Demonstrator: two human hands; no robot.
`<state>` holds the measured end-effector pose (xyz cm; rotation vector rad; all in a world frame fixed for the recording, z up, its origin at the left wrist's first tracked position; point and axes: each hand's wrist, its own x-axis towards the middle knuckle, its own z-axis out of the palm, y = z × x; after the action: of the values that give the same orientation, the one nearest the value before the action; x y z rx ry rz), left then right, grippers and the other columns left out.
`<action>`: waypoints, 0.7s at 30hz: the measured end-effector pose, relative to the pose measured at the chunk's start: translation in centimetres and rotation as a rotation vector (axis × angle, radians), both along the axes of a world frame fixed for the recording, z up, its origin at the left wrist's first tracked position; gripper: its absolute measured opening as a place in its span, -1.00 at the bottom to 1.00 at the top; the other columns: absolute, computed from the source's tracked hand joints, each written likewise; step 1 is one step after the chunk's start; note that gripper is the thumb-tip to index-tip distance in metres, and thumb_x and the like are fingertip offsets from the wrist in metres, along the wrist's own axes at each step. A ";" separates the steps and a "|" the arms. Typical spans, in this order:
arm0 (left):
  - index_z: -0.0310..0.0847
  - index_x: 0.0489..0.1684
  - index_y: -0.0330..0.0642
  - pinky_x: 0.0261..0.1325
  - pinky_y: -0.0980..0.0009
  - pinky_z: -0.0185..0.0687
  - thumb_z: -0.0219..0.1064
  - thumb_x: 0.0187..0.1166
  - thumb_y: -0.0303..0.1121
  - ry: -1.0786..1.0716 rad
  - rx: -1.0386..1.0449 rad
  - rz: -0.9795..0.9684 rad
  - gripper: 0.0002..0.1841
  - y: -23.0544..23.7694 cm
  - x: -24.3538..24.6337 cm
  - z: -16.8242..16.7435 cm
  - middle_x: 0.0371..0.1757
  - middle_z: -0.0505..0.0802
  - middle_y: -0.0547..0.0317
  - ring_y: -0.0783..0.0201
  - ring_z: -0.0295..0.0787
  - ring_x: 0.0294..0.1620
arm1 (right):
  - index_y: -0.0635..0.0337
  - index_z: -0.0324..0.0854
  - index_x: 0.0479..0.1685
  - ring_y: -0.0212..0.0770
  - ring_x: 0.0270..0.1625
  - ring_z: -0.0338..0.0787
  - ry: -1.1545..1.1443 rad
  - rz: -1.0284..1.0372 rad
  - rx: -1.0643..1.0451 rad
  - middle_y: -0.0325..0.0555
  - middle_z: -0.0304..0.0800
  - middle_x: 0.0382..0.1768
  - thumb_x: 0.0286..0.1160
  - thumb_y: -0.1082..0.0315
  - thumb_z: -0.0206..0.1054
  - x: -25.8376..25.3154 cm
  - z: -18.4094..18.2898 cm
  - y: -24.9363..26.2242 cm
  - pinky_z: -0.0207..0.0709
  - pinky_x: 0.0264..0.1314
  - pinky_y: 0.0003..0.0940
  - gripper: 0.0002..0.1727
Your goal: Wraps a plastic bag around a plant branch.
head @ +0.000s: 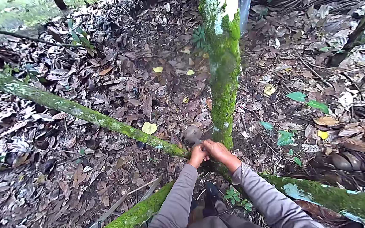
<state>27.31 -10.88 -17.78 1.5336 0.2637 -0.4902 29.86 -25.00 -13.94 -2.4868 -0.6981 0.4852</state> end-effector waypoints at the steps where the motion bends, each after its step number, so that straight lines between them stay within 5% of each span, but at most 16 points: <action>1: 0.56 0.07 -0.44 -0.57 0.50 0.56 0.35 0.49 -0.63 -0.004 0.031 0.012 -0.76 -0.3 -0.2 -0.1 -0.57 0.73 0.19 0.40 0.58 -0.71 | 0.32 0.60 0.25 0.25 0.13 0.84 0.013 -0.026 -0.019 0.25 0.76 0.19 0.76 0.43 0.02 0.0 0.2 0.2 0.63 0.23 0.19 -0.69; 11: 0.53 0.21 -0.45 -0.44 0.36 0.67 0.10 0.81 -0.41 -0.089 0.318 0.123 -0.74 -2.0 -1.1 -0.3 -0.41 0.75 0.04 0.31 0.65 -0.61 | 0.31 0.63 0.24 0.20 0.24 0.81 0.106 -0.266 -0.141 0.23 0.79 0.18 0.80 0.31 0.01 -0.2 1.6 2.2 0.59 0.33 0.15 -0.65; 14: 0.61 0.15 -0.44 -0.43 0.34 0.70 0.17 0.78 -0.40 -0.148 0.347 0.238 -0.75 -2.6 -1.4 -0.8 -0.40 0.79 0.02 0.30 0.68 -0.59 | 0.34 0.64 0.20 0.22 0.24 0.81 0.107 -0.308 -0.160 0.25 0.80 0.15 0.79 0.32 0.00 -0.2 2.0 2.6 0.59 0.31 0.15 -0.64; 21: 0.64 0.14 -0.47 -0.05 0.16 0.78 0.31 0.66 -0.46 -0.276 0.505 0.398 -0.75 -3.7 -1.9 -1.0 -0.19 0.88 -0.15 0.10 0.87 -0.23 | 0.35 0.64 0.21 0.24 0.29 0.78 0.146 -0.298 -0.235 0.26 0.79 0.18 0.77 0.36 0.00 0.1 3.0 3.1 0.58 0.32 0.17 -0.65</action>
<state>25.40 -14.59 -18.73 1.9533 0.4901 0.1189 29.94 -21.93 -10.96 -2.6777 -0.2170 0.6577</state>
